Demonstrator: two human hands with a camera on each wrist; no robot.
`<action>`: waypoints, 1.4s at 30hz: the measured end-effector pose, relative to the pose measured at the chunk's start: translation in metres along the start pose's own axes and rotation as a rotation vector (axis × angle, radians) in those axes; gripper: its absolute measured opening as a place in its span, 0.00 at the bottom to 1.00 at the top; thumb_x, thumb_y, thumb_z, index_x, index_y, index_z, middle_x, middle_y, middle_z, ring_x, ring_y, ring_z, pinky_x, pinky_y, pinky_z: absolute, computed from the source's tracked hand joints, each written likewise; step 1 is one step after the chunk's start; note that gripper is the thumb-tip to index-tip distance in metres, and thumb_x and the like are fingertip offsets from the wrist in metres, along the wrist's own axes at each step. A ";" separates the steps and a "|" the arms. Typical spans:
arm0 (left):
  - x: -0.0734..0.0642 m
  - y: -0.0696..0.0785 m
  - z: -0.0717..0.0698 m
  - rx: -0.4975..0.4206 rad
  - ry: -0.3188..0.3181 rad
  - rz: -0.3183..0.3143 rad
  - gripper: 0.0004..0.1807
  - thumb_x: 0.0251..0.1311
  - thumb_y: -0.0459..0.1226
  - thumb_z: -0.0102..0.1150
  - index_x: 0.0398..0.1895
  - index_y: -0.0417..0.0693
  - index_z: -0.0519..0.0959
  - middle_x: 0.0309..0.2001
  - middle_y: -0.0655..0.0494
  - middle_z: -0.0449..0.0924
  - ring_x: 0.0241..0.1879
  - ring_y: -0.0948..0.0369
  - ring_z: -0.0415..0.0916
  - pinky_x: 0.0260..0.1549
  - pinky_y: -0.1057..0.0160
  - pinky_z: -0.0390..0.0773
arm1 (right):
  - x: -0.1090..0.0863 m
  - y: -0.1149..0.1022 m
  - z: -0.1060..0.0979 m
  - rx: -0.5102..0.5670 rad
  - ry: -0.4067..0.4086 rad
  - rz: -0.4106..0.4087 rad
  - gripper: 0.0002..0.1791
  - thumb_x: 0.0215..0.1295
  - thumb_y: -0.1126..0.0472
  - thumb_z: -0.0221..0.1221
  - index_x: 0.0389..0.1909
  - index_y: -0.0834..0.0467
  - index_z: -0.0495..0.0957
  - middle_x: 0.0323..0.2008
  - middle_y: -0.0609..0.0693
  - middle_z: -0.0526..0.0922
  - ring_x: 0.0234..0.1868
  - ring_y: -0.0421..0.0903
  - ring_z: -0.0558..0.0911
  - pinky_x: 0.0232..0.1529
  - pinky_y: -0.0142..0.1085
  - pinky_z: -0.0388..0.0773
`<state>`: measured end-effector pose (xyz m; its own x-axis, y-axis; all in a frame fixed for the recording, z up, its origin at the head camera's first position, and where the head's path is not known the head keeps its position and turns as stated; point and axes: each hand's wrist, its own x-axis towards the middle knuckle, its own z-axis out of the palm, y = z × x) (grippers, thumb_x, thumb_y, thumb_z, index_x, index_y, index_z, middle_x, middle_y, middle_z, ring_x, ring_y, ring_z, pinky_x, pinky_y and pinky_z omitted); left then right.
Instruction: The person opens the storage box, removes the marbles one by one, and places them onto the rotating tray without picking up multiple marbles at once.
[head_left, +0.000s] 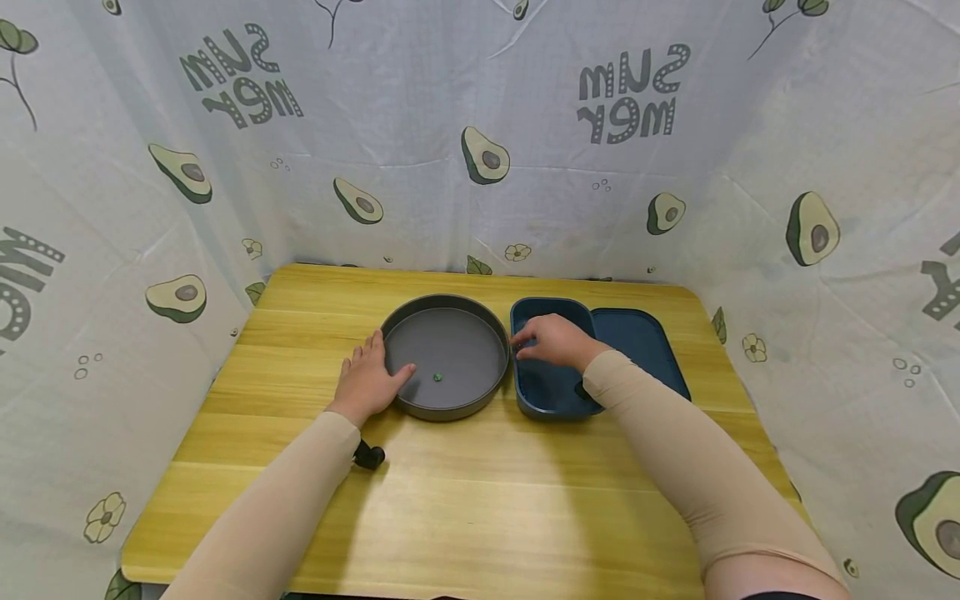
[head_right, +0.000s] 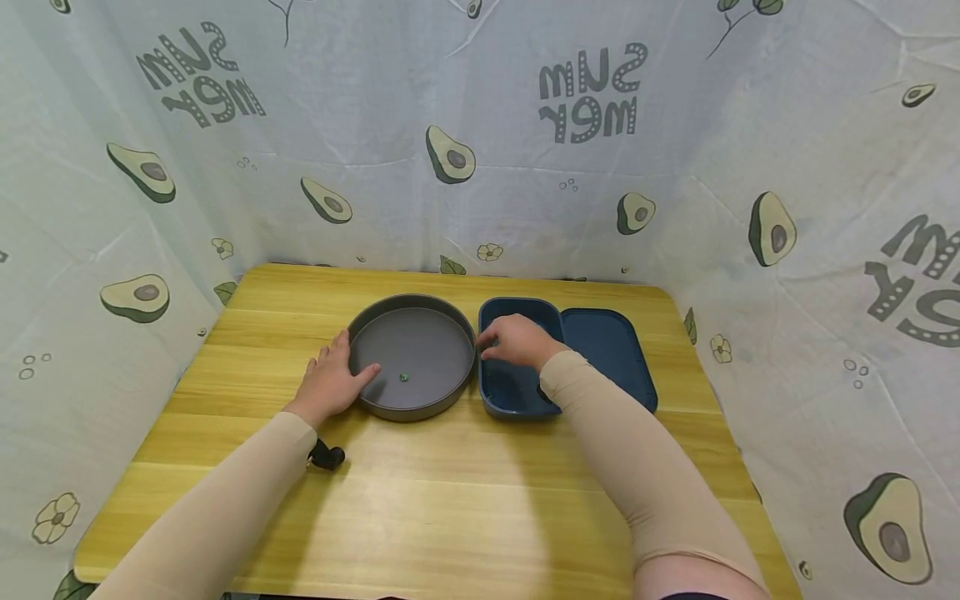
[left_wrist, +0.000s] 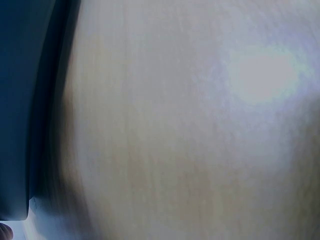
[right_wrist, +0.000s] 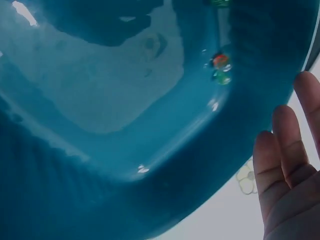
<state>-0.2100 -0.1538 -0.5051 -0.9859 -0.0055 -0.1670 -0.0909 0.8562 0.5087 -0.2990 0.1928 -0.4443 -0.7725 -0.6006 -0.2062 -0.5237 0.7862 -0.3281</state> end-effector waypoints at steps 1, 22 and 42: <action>0.000 0.000 0.000 -0.001 0.000 0.000 0.58 0.73 0.64 0.52 0.87 0.41 0.35 0.86 0.38 0.41 0.84 0.33 0.39 0.81 0.31 0.39 | -0.001 0.001 0.000 0.003 -0.006 0.001 0.17 0.70 0.55 0.69 0.57 0.52 0.89 0.56 0.52 0.88 0.61 0.54 0.84 0.63 0.50 0.82; 0.004 -0.001 0.001 -0.016 0.011 -0.003 0.58 0.73 0.64 0.53 0.87 0.42 0.35 0.86 0.37 0.41 0.84 0.34 0.38 0.81 0.30 0.39 | -0.020 0.010 0.016 0.003 -0.221 -0.044 0.14 0.64 0.58 0.73 0.50 0.52 0.91 0.50 0.45 0.91 0.56 0.49 0.86 0.57 0.43 0.85; 0.005 -0.003 0.003 -0.012 0.007 -0.002 0.58 0.73 0.64 0.52 0.87 0.41 0.36 0.86 0.36 0.42 0.84 0.33 0.38 0.80 0.30 0.39 | -0.005 0.003 0.028 -0.201 -0.322 -0.125 0.09 0.63 0.58 0.74 0.44 0.51 0.91 0.42 0.44 0.90 0.44 0.41 0.87 0.52 0.40 0.86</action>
<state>-0.2140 -0.1545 -0.5101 -0.9867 -0.0104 -0.1623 -0.0942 0.8500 0.5182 -0.2869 0.1939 -0.4701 -0.5627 -0.6833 -0.4653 -0.6913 0.6976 -0.1883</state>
